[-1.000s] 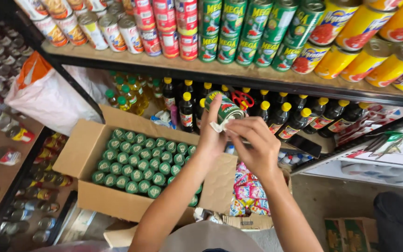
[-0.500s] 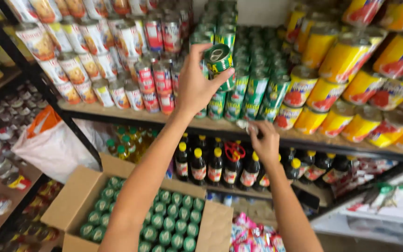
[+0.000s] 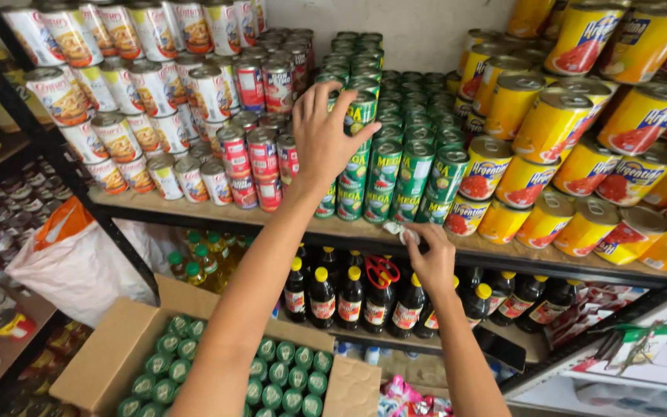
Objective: Cleaning canned goods with a cloth and placing them onto a grocery shelf.
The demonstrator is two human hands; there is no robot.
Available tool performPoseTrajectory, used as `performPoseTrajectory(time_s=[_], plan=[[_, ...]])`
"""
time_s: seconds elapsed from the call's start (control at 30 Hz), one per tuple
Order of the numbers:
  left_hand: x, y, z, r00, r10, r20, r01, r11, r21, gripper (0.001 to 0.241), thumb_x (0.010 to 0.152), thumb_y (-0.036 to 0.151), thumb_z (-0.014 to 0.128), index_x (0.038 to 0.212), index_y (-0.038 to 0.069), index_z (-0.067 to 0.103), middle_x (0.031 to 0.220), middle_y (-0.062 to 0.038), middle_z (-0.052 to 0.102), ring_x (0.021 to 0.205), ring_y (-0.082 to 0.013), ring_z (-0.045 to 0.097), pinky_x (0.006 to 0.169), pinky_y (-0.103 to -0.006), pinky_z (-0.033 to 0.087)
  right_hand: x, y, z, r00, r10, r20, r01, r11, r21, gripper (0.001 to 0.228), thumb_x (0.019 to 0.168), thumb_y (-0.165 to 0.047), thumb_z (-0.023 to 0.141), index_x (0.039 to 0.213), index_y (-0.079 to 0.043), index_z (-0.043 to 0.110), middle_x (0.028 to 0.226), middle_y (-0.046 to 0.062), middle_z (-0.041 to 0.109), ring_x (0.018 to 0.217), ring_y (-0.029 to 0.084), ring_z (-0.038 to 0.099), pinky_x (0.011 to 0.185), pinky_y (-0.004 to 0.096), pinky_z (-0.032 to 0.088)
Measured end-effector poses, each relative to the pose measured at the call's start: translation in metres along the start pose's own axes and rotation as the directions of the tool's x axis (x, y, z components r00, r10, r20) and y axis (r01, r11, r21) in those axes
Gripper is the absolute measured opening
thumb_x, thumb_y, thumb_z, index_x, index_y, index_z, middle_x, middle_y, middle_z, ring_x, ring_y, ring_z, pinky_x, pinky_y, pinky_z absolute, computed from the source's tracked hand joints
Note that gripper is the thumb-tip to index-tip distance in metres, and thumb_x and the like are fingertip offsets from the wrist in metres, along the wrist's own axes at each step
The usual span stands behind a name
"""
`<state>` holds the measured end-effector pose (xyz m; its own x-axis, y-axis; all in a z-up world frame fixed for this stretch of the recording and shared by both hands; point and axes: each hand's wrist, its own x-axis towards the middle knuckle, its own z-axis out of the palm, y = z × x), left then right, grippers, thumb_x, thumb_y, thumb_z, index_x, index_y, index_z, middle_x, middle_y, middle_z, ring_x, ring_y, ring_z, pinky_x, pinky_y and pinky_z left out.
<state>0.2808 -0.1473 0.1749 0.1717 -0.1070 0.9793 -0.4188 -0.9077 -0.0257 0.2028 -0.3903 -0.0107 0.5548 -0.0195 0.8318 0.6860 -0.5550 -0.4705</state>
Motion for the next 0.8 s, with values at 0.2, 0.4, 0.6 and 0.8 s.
performPoseTrajectory(time_s=[0.2,0.4,0.6,0.8], plan=[[0.014,0.025,-0.049,0.993,-0.093,0.077,0.092,0.996,0.017,0.094,0.075,0.057,0.099,0.144,0.014,0.051,0.152,-0.012,0.040,0.144,-0.0368,0.030,0.119,-0.0590,0.022,0.012,-0.046,0.000,0.954,0.296,-0.041,-0.286,0.945,0.156,0.014,0.090,-0.008,0.079,0.104,-0.011,0.080,0.088,0.009,0.075,0.082,0.025,0.073,0.077,0.036,0.058],[-0.054,0.042,-0.089,0.986,-0.168,-0.005,0.162,0.958,-0.235,0.070,0.080,0.061,0.083,0.130,0.018,0.059,0.133,-0.007,0.053,0.122,-0.0336,0.051,0.106,-0.0505,0.041,0.024,-0.119,0.011,0.919,0.386,0.082,-0.374,0.787,0.490,0.030,0.092,-0.006,0.078,0.121,-0.009,0.072,0.098,0.003,0.074,0.091,0.009,0.065,0.090,0.031,0.057],[-0.164,0.042,-0.162,0.871,-0.323,0.369,0.490,0.620,-0.613,0.027,0.093,0.026,0.074,0.119,0.020,0.069,0.110,0.003,0.065,0.099,-0.0192,0.067,0.087,-0.0312,0.055,-0.011,-0.162,0.064,0.916,0.280,0.288,-0.402,0.653,0.642,0.053,0.087,0.010,0.064,0.138,-0.005,0.059,0.099,0.004,0.065,0.096,0.013,0.066,0.090,0.032,0.056],[-0.245,-0.005,-0.235,0.697,-0.557,0.451,0.706,0.428,-0.564,0.034,0.091,0.010,0.076,0.123,0.006,0.065,0.108,-0.011,0.061,0.081,-0.0265,0.071,0.071,-0.0310,0.061,-0.074,-0.206,0.137,0.827,0.160,0.538,-0.506,0.628,0.591,0.039,0.093,0.013,0.057,0.127,0.000,0.069,0.109,0.012,0.062,0.104,0.020,0.063,0.088,0.033,0.055]])
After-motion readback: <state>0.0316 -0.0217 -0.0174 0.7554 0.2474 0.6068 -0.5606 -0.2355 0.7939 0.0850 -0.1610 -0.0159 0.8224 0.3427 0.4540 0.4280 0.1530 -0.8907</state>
